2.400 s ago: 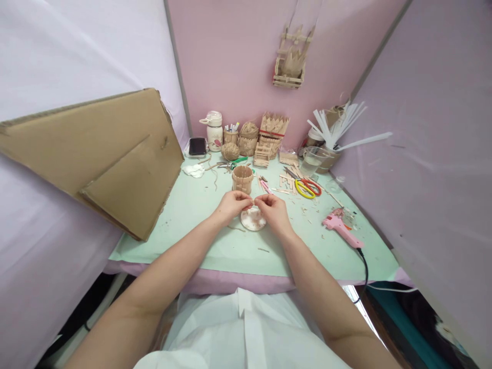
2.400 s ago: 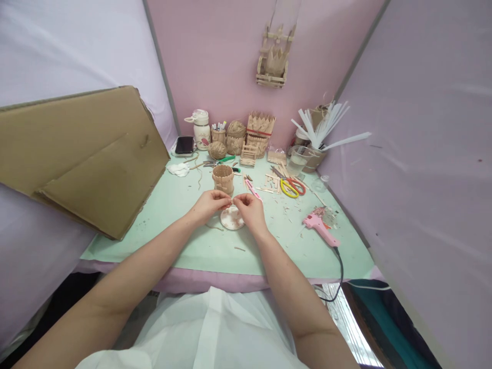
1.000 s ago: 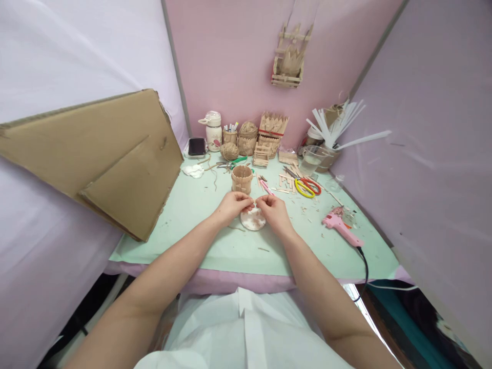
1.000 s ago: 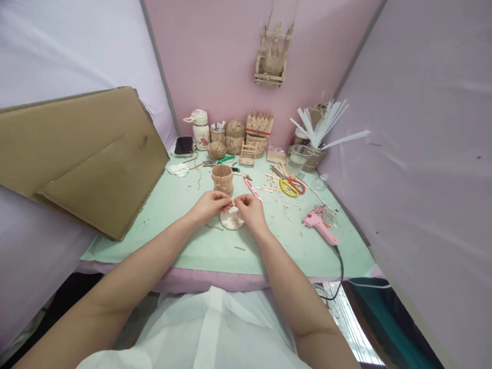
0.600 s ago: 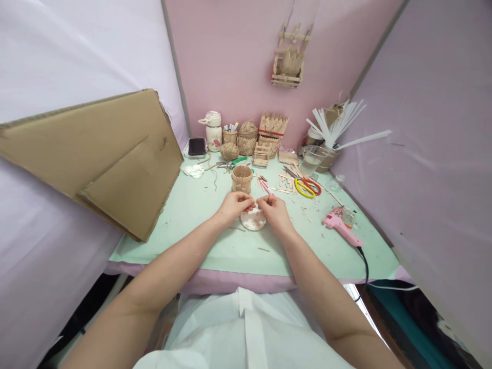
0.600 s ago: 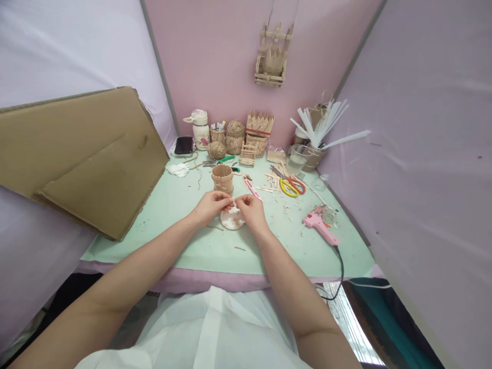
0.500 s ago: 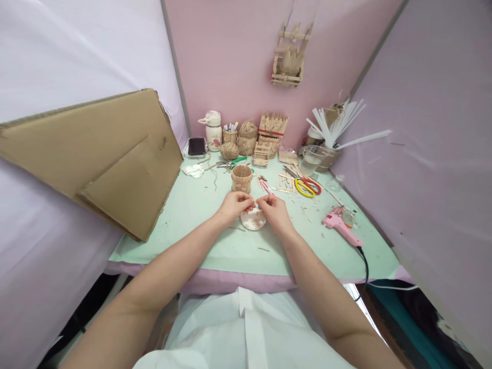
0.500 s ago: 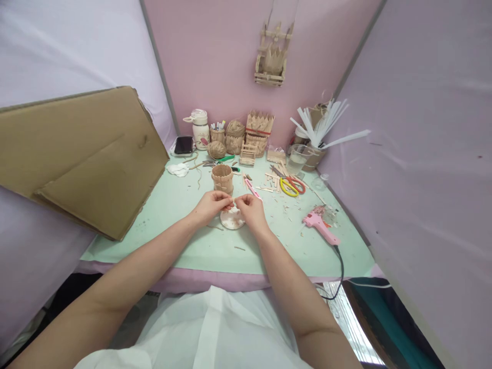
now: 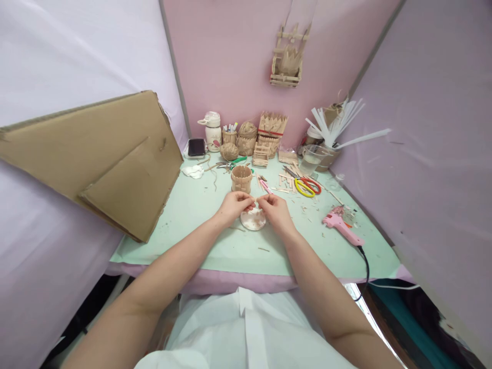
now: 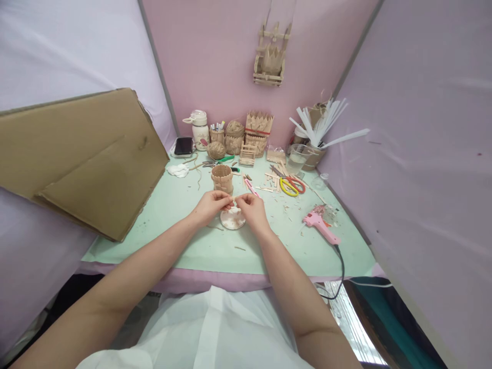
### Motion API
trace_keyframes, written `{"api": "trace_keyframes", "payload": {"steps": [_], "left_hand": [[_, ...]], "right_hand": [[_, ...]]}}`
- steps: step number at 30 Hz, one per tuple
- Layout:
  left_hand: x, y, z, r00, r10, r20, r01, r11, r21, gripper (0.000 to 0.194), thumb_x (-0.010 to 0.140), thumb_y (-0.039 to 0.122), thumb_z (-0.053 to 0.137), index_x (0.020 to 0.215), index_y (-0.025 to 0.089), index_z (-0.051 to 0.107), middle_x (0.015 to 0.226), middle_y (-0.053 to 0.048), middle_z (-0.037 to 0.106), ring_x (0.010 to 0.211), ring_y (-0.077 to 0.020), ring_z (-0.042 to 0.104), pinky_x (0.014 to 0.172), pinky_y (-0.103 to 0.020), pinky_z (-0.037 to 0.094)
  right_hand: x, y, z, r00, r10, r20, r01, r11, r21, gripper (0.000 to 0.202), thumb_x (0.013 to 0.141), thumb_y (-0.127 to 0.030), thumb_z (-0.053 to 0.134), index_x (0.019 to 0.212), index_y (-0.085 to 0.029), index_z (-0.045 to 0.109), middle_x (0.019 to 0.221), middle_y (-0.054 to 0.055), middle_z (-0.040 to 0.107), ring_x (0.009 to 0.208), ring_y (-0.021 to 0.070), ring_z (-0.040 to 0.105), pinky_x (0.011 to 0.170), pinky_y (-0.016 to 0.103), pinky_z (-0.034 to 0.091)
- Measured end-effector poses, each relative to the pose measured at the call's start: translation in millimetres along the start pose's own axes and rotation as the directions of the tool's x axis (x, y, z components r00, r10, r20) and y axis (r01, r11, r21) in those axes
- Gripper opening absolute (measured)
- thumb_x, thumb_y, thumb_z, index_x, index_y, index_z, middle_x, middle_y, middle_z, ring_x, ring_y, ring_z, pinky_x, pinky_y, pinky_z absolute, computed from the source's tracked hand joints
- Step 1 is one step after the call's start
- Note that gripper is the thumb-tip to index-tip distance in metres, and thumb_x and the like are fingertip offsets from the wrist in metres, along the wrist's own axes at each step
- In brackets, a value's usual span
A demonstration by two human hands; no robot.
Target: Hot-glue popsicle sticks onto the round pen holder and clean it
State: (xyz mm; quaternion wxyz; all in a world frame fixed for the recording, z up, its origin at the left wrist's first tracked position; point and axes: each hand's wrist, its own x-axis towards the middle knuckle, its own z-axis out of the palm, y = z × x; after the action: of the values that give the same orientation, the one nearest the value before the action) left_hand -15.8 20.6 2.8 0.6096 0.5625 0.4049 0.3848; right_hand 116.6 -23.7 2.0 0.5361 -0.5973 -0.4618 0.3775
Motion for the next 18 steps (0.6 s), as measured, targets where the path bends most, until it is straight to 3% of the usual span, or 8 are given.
{"api": "trace_keyframes", "payload": {"steps": [18], "left_hand": [[-3.0, 4.7, -0.4, 1.0, -0.003, 0.005, 0.003, 1.0, 0.014, 0.018, 0.068, 0.029, 0.067, 0.07, 0.012, 0.062, 0.065, -0.004, 0.065, 0.058, -0.0105, 0.056, 0.061, -0.024, 0.046]], "right_hand": [[-2.8, -4.8, -1.3, 1.0, -0.001, 0.018, 0.001, 1.0, 0.004, 0.017, 0.065, -0.033, 0.059, 0.064, -0.016, 0.06, 0.059, 0.0, 0.057, 0.05, 0.0097, 0.043, 0.048, 0.022, 0.034]]}}
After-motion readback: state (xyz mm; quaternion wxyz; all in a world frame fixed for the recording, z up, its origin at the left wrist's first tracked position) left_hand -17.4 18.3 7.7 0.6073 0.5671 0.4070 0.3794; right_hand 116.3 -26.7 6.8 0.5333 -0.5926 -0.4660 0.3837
